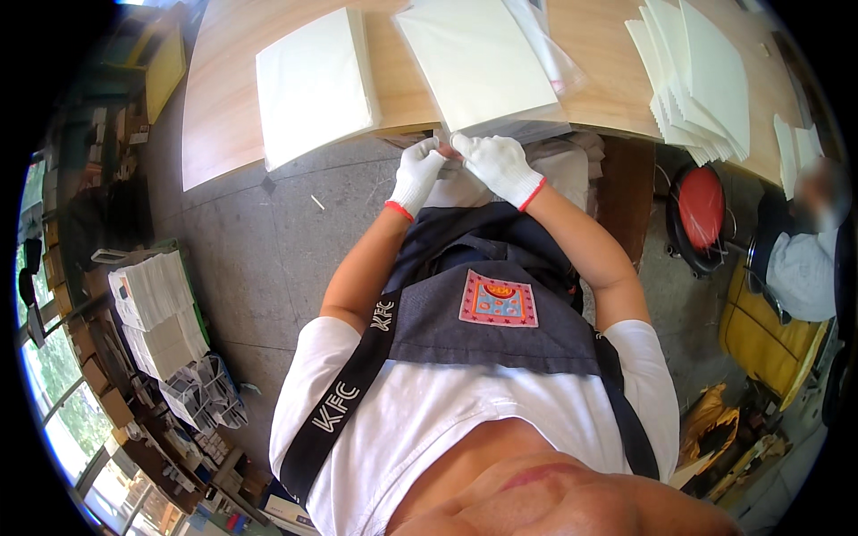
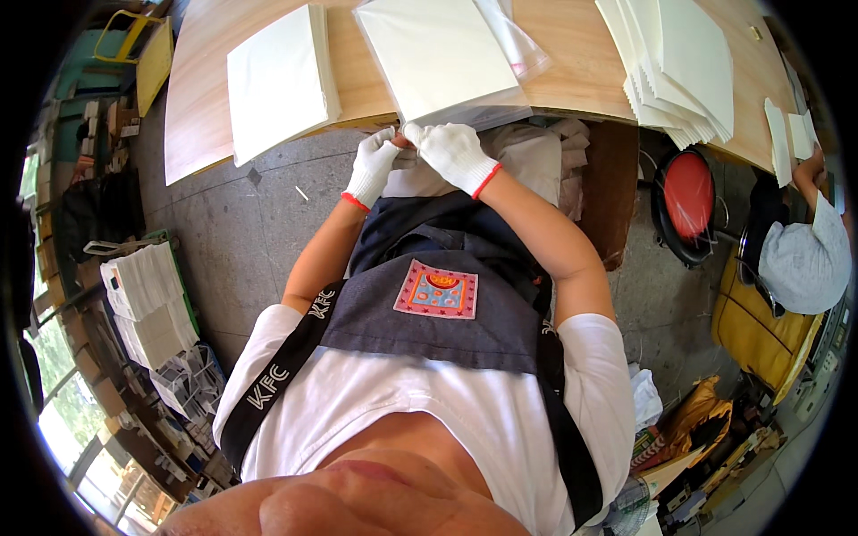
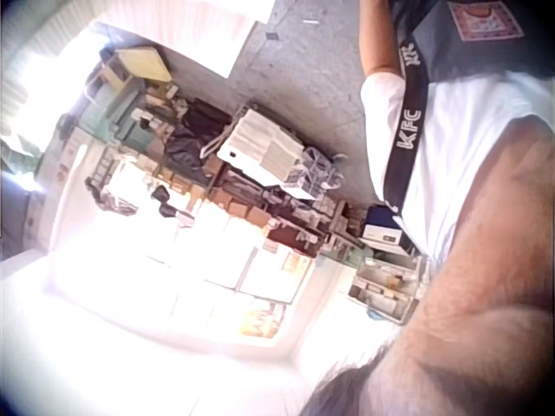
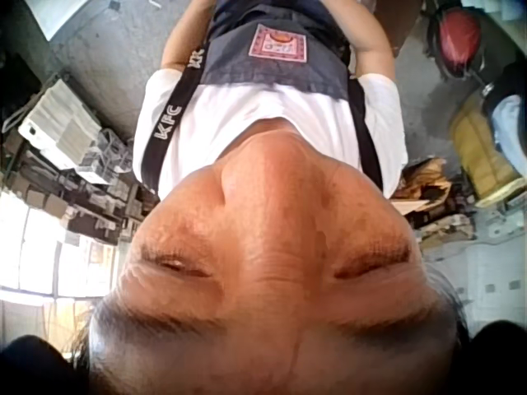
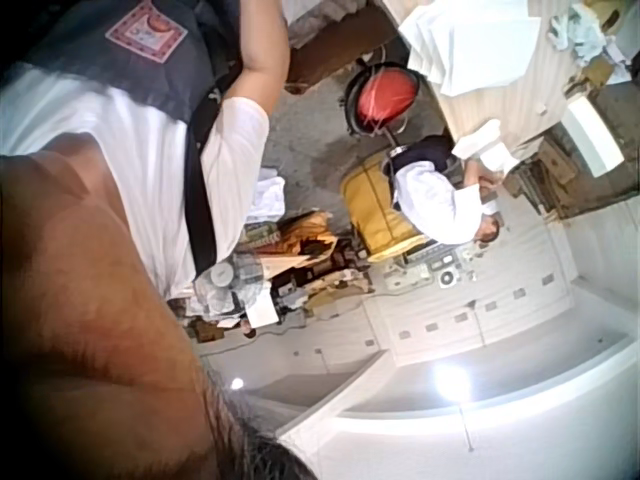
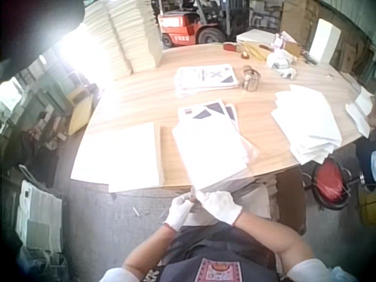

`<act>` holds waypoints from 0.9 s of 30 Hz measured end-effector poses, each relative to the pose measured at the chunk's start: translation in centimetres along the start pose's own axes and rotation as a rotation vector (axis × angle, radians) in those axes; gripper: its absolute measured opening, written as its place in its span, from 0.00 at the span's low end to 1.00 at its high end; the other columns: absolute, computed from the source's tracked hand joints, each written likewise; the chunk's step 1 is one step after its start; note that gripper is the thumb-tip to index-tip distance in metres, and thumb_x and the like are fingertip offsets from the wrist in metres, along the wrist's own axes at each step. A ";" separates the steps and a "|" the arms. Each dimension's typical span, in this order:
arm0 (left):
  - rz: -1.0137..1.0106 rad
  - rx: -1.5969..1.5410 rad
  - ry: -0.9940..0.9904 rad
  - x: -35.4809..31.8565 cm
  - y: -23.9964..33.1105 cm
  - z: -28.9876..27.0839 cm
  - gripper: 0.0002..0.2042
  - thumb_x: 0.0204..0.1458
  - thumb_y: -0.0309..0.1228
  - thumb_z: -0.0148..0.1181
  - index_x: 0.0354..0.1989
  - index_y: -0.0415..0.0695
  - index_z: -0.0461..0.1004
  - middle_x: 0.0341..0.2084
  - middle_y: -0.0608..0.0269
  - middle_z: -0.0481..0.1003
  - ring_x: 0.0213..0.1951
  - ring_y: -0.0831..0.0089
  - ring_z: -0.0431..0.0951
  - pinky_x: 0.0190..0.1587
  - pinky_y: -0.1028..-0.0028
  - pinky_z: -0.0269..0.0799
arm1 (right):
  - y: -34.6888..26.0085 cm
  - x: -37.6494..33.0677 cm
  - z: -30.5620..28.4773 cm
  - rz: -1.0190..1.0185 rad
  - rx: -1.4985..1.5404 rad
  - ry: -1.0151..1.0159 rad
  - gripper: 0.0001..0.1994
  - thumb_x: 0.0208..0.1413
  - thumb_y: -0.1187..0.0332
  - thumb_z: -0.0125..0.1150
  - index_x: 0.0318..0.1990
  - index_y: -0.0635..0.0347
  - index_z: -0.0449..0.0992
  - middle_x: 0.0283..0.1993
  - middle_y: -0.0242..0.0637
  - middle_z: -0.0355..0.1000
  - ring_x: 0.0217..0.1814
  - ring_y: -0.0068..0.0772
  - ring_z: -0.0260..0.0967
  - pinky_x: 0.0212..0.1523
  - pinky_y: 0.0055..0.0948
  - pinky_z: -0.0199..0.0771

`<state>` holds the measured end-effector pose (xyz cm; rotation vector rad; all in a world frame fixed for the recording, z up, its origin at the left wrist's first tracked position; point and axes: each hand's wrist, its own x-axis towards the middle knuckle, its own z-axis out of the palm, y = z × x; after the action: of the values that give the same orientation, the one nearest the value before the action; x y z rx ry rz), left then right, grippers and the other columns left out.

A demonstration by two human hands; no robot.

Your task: The person inserts white rectangular sheets into clear plastic packaging sleeves. They pick up a sheet, slide it into a sleeve, and place the packaged item on a growing stack on the table. The process is repeated continuously for multiple units.

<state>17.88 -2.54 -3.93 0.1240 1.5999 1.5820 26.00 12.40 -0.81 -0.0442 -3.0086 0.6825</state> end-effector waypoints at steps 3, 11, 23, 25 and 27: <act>0.029 0.007 0.085 0.0 -1.4 -0.8 0.09 0.53 0.33 0.54 0.30 0.38 0.73 0.25 0.65 0.75 0.28 0.79 0.74 0.32 0.79 0.69 | 1.0 -3.0 -3.3 0.268 0.849 -0.018 0.04 0.50 0.75 0.50 0.35 0.56 0.68 0.26 0.37 0.72 0.26 0.30 0.73 0.24 0.30 0.72; 0.496 0.673 0.311 -0.7 -2.0 -3.6 0.09 0.45 0.27 0.60 0.37 0.45 0.74 0.37 0.60 0.75 0.31 0.69 0.75 0.33 0.74 0.70 | 21.5 -22.5 -1.9 0.867 -0.264 -0.412 0.11 0.49 0.61 0.56 0.32 0.61 0.72 0.33 0.49 0.73 0.39 0.51 0.71 0.39 0.45 0.71; 1.152 1.120 0.258 0.5 0.5 -2.2 0.06 0.39 0.24 0.63 0.25 0.45 0.71 0.30 0.60 0.73 0.28 0.63 0.72 0.31 0.70 0.70 | 8.1 -5.3 -4.5 -0.048 -0.159 0.401 0.13 0.40 0.69 0.64 0.37 0.54 0.74 0.40 0.34 0.71 0.41 0.37 0.68 0.42 0.33 0.67; 0.959 0.840 0.371 0.9 -1.1 -2.7 0.07 0.43 0.25 0.63 0.23 0.44 0.68 0.25 0.62 0.71 0.25 0.68 0.70 0.30 0.73 0.67 | 8.7 -4.9 -2.3 0.194 0.130 0.401 0.09 0.42 0.69 0.65 0.32 0.56 0.73 0.34 0.35 0.71 0.36 0.41 0.69 0.38 0.36 0.68; 0.549 0.383 0.431 0.6 -1.5 -1.5 0.10 0.49 0.27 0.61 0.23 0.45 0.64 0.21 0.69 0.67 0.23 0.78 0.65 0.28 0.78 0.62 | 7.1 -4.3 -1.6 0.394 0.599 0.559 0.09 0.49 0.64 0.62 0.28 0.59 0.70 0.26 0.40 0.70 0.27 0.47 0.69 0.29 0.38 0.67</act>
<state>17.31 -3.64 -5.75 0.4902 2.3469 1.7622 30.45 19.33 -2.63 -0.6798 -2.1816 1.3119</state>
